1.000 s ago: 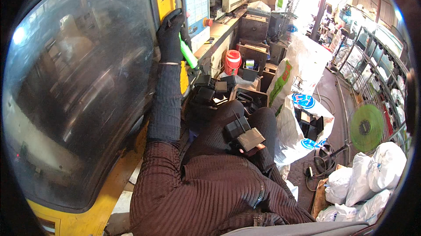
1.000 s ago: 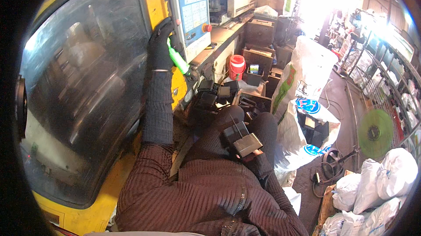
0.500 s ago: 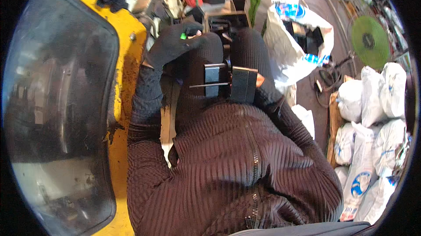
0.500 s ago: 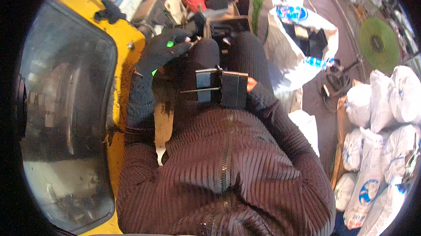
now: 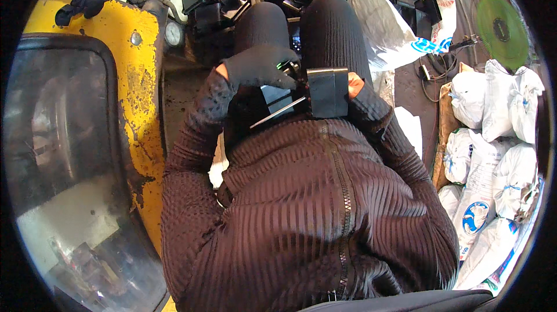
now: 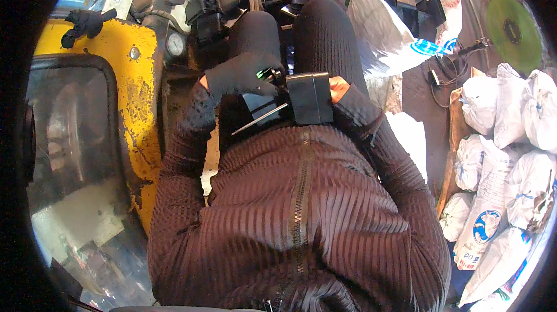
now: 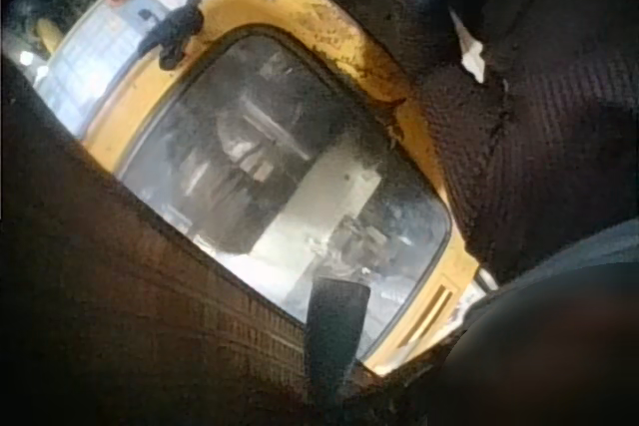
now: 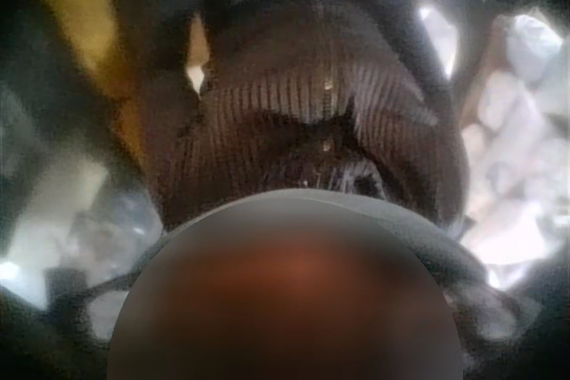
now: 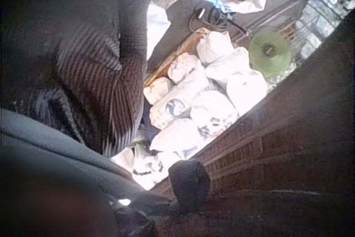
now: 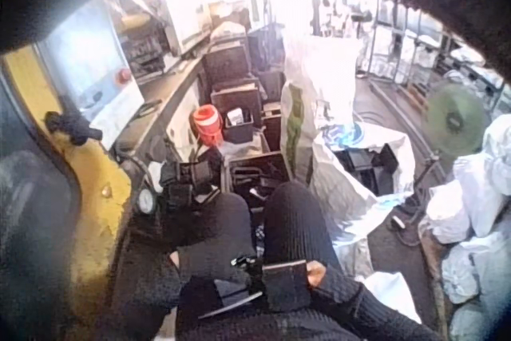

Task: The person sits in a workshop and uses a small green brush to clean the surfaces of black rectangular electronic devices. They pick up each device, brush it, and place it into a white sack. The person repeats this process for several units.

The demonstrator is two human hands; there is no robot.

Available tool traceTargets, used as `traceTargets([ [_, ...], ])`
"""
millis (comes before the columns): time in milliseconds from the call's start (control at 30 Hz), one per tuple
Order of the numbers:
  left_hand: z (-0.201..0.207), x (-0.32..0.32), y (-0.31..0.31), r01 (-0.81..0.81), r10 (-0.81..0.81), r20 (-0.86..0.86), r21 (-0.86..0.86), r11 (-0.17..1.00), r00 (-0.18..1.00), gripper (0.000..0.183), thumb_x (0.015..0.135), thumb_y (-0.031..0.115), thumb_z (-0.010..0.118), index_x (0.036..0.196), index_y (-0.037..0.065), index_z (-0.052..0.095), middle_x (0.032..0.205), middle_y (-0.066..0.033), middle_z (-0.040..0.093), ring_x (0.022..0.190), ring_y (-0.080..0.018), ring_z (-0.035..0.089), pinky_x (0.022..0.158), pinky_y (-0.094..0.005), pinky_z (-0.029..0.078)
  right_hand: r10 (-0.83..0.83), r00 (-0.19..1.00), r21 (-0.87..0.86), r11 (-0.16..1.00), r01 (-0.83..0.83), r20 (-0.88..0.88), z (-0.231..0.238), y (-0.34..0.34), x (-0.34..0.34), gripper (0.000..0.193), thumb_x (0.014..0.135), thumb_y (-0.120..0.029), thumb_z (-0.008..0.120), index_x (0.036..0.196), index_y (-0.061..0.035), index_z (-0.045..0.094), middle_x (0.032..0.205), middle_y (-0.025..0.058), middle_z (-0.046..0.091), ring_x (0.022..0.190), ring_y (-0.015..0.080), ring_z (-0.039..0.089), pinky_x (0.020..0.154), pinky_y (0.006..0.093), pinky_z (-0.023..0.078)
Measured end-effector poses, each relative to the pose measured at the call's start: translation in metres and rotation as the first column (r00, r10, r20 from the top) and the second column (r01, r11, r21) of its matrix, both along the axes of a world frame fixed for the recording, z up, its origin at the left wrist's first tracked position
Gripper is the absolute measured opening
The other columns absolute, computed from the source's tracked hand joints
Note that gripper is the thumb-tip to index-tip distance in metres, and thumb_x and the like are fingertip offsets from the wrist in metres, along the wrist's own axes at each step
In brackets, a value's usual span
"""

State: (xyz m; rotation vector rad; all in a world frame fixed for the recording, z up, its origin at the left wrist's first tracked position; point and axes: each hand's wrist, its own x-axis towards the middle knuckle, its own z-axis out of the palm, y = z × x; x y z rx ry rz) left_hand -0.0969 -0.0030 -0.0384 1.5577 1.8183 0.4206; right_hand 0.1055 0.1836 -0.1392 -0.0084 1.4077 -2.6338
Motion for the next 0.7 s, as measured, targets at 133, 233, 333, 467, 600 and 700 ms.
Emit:
traceTargets([
  [133, 0.004, 0.025, -0.027, -0.193, 0.189, 0.043, 0.132, 0.972, 0.981, 0.052, 0.075, 0.039, 0.071, 0.110, 0.004, 0.059, 0.093, -0.0181, 0.065, 0.086, -0.0331, 0.065, 0.076, -0.0385, 0.050, -0.092, 0.995, 0.186, 0.979, 0.084, 0.034, -0.014, -0.001, 0.014, 0.025, 0.093, -0.012, 0.055, 0.112, 0.0020, 0.063, 0.101, 0.0074, 0.068, 0.088, 0.0143, 0.065, 0.079, 0.0294, 0.054],
  [233, 0.013, 0.038, -0.046, -0.333, 0.326, 0.068, 0.193, 0.923, 0.943, 0.038, 0.076, 0.033, 0.073, 0.101, 0.009, 0.058, 0.082, -0.0119, 0.064, 0.075, -0.0297, 0.066, 0.067, -0.0357, 0.051, -0.124, 0.991, 0.249, 0.960, 0.130, -0.042, -0.041, 0.009, 0.024, 0.028, 0.095, -0.017, 0.051, 0.113, 0.0026, 0.060, 0.104, 0.0091, 0.067, 0.091, 0.0183, 0.065, 0.079, 0.0316, 0.055],
  [333, 0.012, 0.038, -0.055, -0.425, 0.426, 0.058, 0.271, 0.864, 0.903, 0.039, 0.074, 0.023, 0.075, 0.104, 0.007, 0.057, 0.087, -0.0094, 0.062, 0.079, -0.0166, 0.061, 0.074, -0.0314, 0.049, -0.365, 0.911, 0.353, 0.892, 0.283, 0.191, -0.038, -0.001, 0.028, 0.024, 0.091, -0.013, 0.051, 0.107, 0.0005, 0.062, 0.096, 0.0052, 0.068, 0.085, 0.0116, 0.063, 0.074, 0.0270, 0.051],
  [467, 0.004, 0.038, -0.040, -0.430, 0.370, 0.250, 0.259, 0.865, 0.895, 0.033, 0.078, 0.021, 0.074, 0.103, 0.006, 0.057, 0.083, -0.0052, 0.061, 0.077, -0.0124, 0.056, 0.072, -0.0302, 0.048, -0.324, 0.921, 0.803, 0.478, 0.356, -0.216, 0.030, -0.010, 0.037, 0.028, 0.096, -0.013, 0.048, 0.120, -0.0024, 0.055, 0.114, 0.0088, 0.062, 0.107, 0.0178, 0.059, 0.091, 0.0324, 0.048],
  [600, 0.001, 0.040, -0.029, -0.482, 0.442, 0.354, 0.029, 0.875, 0.824, 0.029, 0.081, 0.023, 0.070, 0.098, 0.003, 0.058, 0.078, -0.0045, 0.059, 0.066, -0.0108, 0.055, 0.059, -0.0297, 0.047, -0.465, 0.839, 0.781, 0.396, 0.483, -0.284, 0.022, 0.001, 0.037, 0.032, 0.091, -0.010, 0.056, 0.122, -0.0029, 0.053, 0.115, 0.0097, 0.062, 0.108, 0.0215, 0.058, 0.092, 0.0323, 0.045],
  [700, -0.009, 0.030, -0.041, -0.430, 0.438, 0.184, -0.086, 0.899, 0.880, 0.032, 0.080, 0.030, 0.068, 0.095, 0.002, 0.059, 0.074, -0.0079, 0.060, 0.061, -0.0144, 0.058, 0.057, -0.0312, 0.048, -0.535, 0.756, 0.788, 0.244, 0.565, -0.377, 0.035, 0.025, 0.044, 0.035, 0.088, -0.004, 0.060, 0.122, -0.0033, 0.051, 0.112, 0.0096, 0.062, 0.105, 0.0208, 0.059, 0.090, 0.0311, 0.047],
])
